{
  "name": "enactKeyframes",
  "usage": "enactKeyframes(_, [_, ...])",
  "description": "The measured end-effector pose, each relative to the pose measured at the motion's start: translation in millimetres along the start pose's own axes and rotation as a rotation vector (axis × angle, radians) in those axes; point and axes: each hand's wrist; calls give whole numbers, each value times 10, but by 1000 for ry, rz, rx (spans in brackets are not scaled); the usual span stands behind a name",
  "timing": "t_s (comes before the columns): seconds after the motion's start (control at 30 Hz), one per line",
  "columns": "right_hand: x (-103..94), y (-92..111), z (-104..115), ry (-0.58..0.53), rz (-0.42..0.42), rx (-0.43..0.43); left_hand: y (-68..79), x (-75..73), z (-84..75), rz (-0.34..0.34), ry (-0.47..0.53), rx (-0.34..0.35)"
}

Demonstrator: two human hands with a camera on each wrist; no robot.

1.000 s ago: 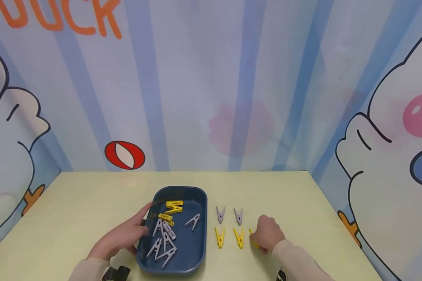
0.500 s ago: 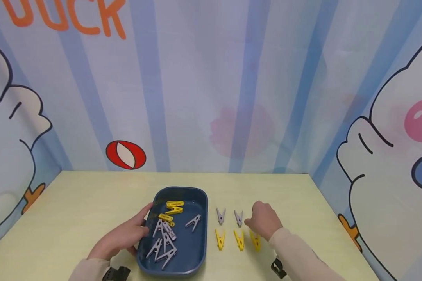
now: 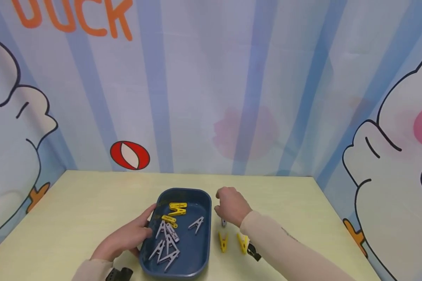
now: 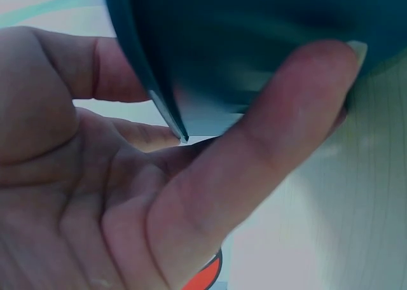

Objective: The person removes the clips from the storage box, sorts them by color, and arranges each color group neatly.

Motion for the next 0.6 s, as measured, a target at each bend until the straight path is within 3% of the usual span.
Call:
enactKeyframes(0.43, [198,-557,489,37,105,-221,-9,-19,34,18,7,19])
enactKeyframes(0.6, [267,-715,604,47,146,-235,-14,-33,39,25,9,31])
Point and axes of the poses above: each hand's wrist, its own y-axis away from the middle knuckle, its own x-axis out of the palm, z = x × y, and after that the axes turned 12 degrees about y, right-handed
